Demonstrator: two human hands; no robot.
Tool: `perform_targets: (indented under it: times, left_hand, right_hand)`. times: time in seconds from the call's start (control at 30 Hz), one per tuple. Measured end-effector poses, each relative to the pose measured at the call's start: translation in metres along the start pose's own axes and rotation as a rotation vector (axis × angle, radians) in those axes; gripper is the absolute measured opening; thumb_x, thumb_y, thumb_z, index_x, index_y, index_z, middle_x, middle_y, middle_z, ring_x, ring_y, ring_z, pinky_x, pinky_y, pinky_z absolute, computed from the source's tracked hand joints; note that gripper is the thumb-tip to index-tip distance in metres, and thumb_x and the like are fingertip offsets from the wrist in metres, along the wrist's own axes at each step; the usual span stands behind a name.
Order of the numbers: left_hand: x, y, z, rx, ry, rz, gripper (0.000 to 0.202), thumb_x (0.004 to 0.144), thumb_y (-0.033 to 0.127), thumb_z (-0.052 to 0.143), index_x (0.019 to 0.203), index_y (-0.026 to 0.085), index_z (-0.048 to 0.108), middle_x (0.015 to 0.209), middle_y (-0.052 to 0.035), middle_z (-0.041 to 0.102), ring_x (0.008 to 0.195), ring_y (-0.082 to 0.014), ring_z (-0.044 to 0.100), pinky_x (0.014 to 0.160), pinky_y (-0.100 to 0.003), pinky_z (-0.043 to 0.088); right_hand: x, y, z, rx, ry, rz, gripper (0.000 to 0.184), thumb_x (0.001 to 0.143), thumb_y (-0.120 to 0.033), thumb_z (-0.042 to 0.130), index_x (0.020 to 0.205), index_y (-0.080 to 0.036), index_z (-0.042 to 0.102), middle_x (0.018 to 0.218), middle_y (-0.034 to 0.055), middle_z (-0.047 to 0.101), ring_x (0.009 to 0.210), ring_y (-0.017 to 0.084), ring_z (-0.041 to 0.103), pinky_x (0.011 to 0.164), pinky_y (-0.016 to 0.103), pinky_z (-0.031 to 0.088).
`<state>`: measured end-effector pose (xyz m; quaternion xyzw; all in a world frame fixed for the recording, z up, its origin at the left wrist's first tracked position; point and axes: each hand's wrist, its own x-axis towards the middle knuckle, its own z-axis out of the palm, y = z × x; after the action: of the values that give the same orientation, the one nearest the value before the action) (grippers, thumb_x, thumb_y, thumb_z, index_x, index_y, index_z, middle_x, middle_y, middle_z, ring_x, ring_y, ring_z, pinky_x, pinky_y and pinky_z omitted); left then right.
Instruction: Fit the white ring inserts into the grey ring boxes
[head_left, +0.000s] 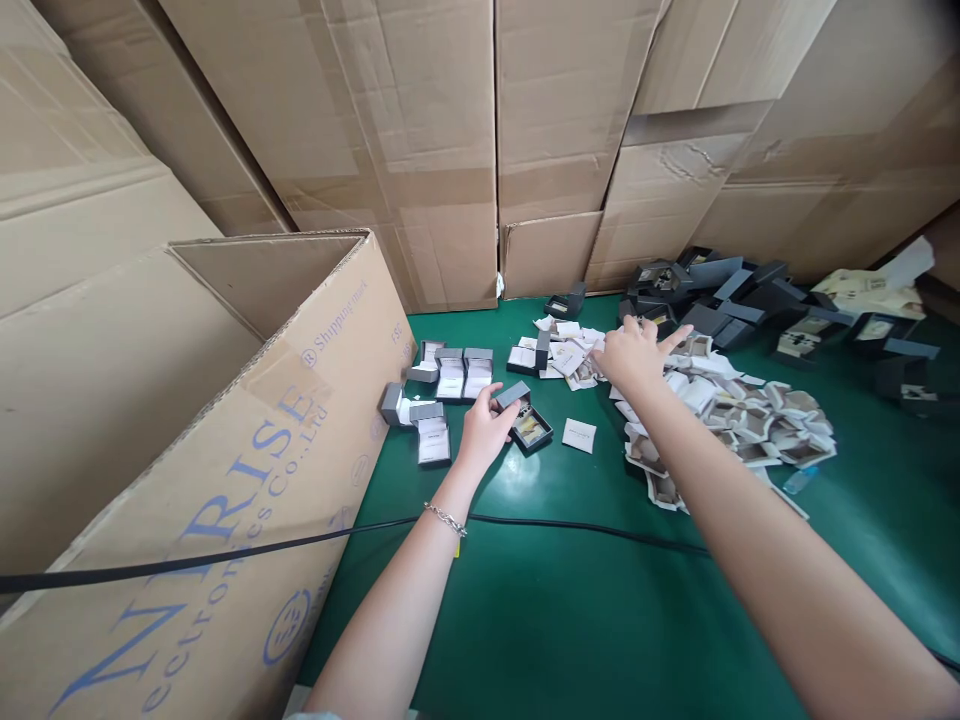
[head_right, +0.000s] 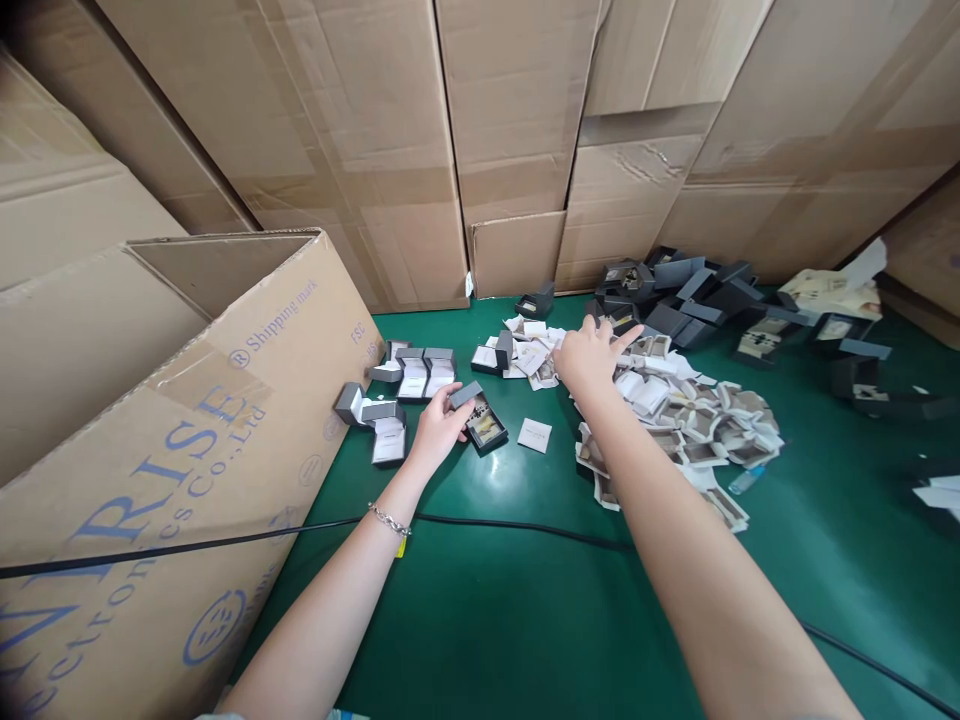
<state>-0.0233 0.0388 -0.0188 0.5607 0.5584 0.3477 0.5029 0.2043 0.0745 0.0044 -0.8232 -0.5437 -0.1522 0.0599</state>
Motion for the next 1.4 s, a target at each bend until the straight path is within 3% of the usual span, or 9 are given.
perform_targets:
  times: [0.27, 0.4, 0.53, 0.7, 0.87, 0.97, 1.13, 1.27, 1.4]
  left_hand:
    - [0.000, -0.003, 0.005, -0.197, -0.040, -0.040, 0.042, 0.073, 0.040, 0.061, 0.109, 0.018, 0.057, 0.084, -0.0036, 0.056, 0.059, -0.0061, 0.050, 0.051, -0.018, 0.050]
    - [0.000, -0.008, 0.013, -0.365, -0.069, -0.079, 0.041, 0.073, 0.043, 0.061, 0.102, 0.016, 0.057, 0.072, 0.0000, 0.051, 0.055, -0.0045, 0.047, 0.054, -0.020, 0.051]
    - [0.002, -0.010, 0.017, -0.403, -0.023, -0.051, 0.041, 0.071, 0.044, 0.064, 0.099, 0.015, 0.058, 0.065, 0.0025, 0.048, 0.054, -0.0050, 0.047, 0.054, -0.020, 0.051]
    - [0.006, -0.011, 0.015, -0.392, -0.019, -0.103, 0.039, 0.075, 0.047, 0.059, 0.095, 0.014, 0.058, 0.055, 0.0039, 0.044, 0.053, -0.0067, 0.047, 0.055, -0.020, 0.049]
    - [0.000, -0.006, 0.016, -0.272, -0.048, -0.122, 0.035, 0.080, 0.044, 0.052, 0.100, 0.016, 0.058, 0.058, 0.0022, 0.046, 0.053, -0.0084, 0.047, 0.051, -0.020, 0.043]
    - [-0.011, -0.003, 0.019, -0.196, -0.021, -0.130, 0.034, 0.082, 0.043, 0.047, 0.099, 0.017, 0.059, 0.071, -0.0026, 0.057, 0.061, -0.0107, 0.052, 0.053, -0.020, 0.042]
    - [-0.023, -0.004, 0.016, -0.187, 0.022, -0.115, 0.036, 0.080, 0.046, 0.049, 0.097, 0.017, 0.061, 0.085, -0.0064, 0.065, 0.078, -0.0162, 0.060, 0.069, -0.024, 0.046]
    - [-0.018, -0.006, 0.010, -0.288, 0.035, -0.205, 0.045, 0.077, 0.053, 0.051, 0.101, 0.016, 0.060, 0.087, -0.0067, 0.067, 0.077, -0.0171, 0.062, 0.068, -0.026, 0.048]
    - [-0.018, -0.007, 0.012, -0.297, -0.011, -0.201, 0.046, 0.075, 0.054, 0.052, 0.101, 0.017, 0.059, 0.092, -0.0072, 0.067, 0.079, -0.0178, 0.063, 0.068, -0.026, 0.048]
  right_hand:
    - [-0.006, 0.013, -0.031, 0.200, 0.102, -0.306, 0.036, 0.089, -0.022, 0.034, 0.093, -0.018, 0.071, 0.093, 0.0083, 0.066, 0.092, 0.025, 0.054, 0.101, 0.062, 0.012]
    - [-0.036, 0.004, -0.037, 0.471, 0.248, -0.256, 0.035, 0.091, -0.027, 0.036, 0.110, -0.017, 0.064, 0.096, 0.0089, 0.067, 0.088, 0.021, 0.057, 0.085, 0.036, 0.042]
    - [-0.077, -0.007, -0.018, 0.567, 0.320, -0.315, 0.027, 0.088, -0.023, 0.042, 0.093, -0.018, 0.068, 0.086, 0.0074, 0.069, 0.079, 0.021, 0.061, 0.086, 0.039, 0.044]
    - [-0.098, -0.001, -0.009, 0.479, 0.497, -0.365, 0.020, 0.088, -0.021, 0.048, 0.086, -0.021, 0.068, 0.119, 0.0091, 0.061, 0.107, 0.028, 0.056, 0.102, 0.062, 0.020]
    - [-0.109, -0.003, -0.025, 0.785, 0.555, -0.229, 0.021, 0.087, -0.019, 0.045, 0.091, -0.021, 0.065, 0.092, 0.0057, 0.068, 0.088, 0.019, 0.062, 0.085, 0.038, 0.047]
    - [-0.119, -0.014, -0.034, 0.901, 0.491, -0.048, 0.022, 0.087, -0.020, 0.042, 0.093, -0.021, 0.063, 0.090, 0.0059, 0.067, 0.085, 0.019, 0.062, 0.073, 0.033, 0.050]
    - [-0.121, -0.015, -0.026, 0.791, 0.265, -0.129, 0.025, 0.083, -0.017, 0.038, 0.090, -0.019, 0.062, 0.088, 0.0077, 0.066, 0.083, 0.021, 0.059, 0.077, 0.036, 0.047]
    - [-0.120, -0.010, -0.022, 0.805, 0.272, -0.077, 0.022, 0.083, -0.019, 0.039, 0.087, -0.017, 0.061, 0.111, 0.0131, 0.057, 0.103, 0.026, 0.053, 0.086, 0.040, 0.043]
    - [-0.130, -0.021, -0.026, 1.010, 0.108, 0.006, 0.021, 0.084, -0.021, 0.037, 0.093, -0.019, 0.056, 0.091, 0.0078, 0.062, 0.078, 0.019, 0.059, 0.070, 0.032, 0.047]
